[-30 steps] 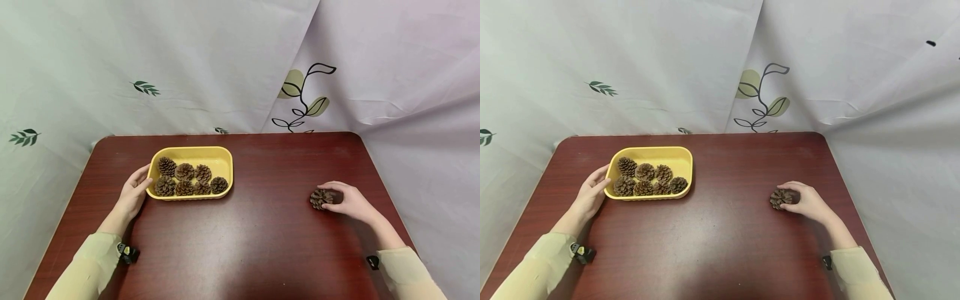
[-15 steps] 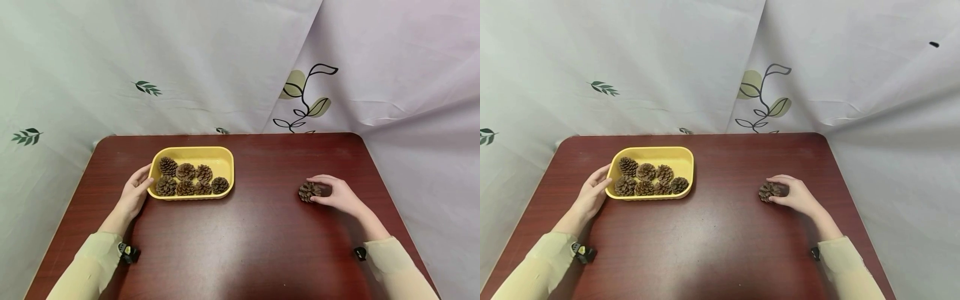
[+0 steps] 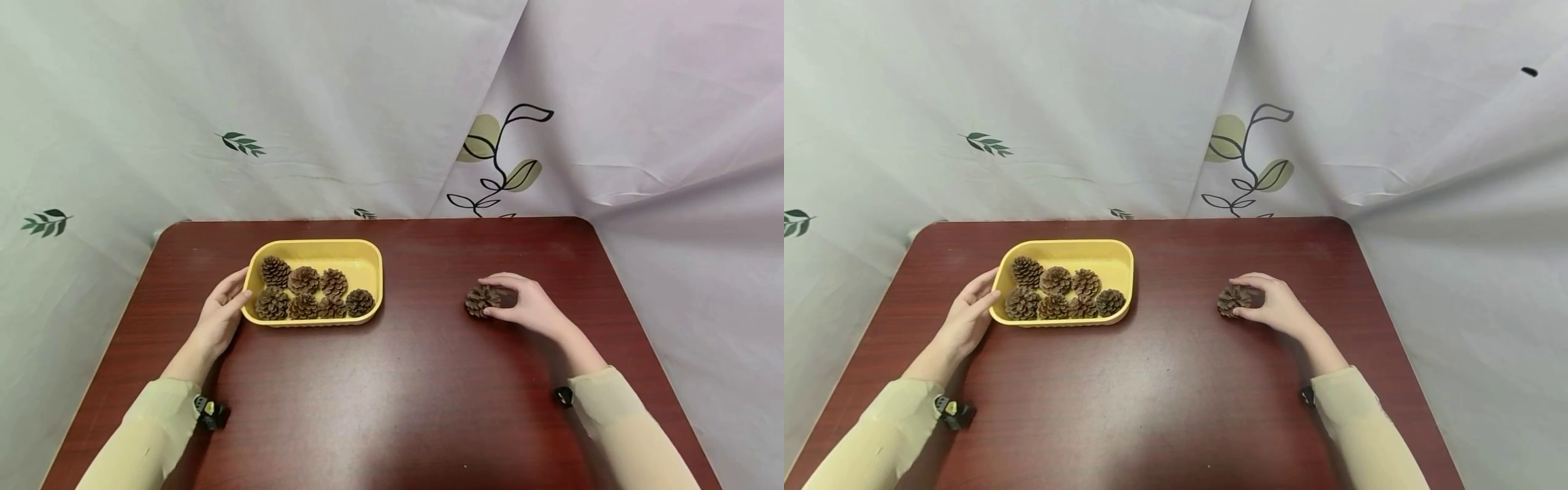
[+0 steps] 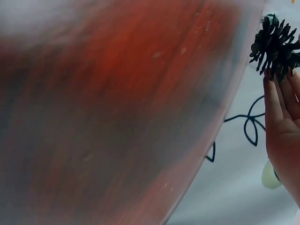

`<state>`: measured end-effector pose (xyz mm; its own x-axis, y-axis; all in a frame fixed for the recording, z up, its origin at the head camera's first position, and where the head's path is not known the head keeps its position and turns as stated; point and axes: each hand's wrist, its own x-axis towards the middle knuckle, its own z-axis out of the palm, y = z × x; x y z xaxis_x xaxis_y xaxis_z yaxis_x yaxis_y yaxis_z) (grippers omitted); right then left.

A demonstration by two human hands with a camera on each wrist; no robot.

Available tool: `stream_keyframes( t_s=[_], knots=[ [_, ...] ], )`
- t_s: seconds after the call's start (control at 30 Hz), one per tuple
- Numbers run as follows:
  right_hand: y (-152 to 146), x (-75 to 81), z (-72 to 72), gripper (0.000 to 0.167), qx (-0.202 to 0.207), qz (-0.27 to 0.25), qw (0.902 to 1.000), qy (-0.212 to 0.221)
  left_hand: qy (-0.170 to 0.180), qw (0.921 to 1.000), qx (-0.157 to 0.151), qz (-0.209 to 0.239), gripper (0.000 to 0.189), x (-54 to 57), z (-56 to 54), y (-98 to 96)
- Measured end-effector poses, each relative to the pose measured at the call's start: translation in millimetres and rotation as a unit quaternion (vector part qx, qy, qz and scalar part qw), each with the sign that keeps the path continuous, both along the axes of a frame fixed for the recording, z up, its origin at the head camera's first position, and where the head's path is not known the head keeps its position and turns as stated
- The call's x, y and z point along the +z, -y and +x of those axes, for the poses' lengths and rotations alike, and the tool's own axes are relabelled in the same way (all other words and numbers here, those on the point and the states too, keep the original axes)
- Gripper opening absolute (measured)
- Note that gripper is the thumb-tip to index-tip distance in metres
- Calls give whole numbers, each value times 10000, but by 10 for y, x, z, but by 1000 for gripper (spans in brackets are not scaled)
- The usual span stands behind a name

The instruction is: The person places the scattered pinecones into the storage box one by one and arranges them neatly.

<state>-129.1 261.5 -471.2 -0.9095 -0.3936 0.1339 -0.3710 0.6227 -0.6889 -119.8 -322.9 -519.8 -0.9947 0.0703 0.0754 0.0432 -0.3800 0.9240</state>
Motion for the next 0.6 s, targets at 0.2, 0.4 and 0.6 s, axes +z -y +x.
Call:
stream_keyframes(
  t_s=[0.2, 0.4, 0.6],
  knots=[
    [153, 27, -107, 54, 148, -162, 9997, 66, 14, 10000, 21, -6, 47, -2, -2, 1],
    [303, 24, -212, 53, 214, -41, 9997, 86, 30, 10000, 16, -25, 48, -6, -2, 3],
    [478, 8, -282, 52, 332, -181, 9992, 91, -2, 10000, 17, 26, 49, 4, -5, -7]
  ],
)
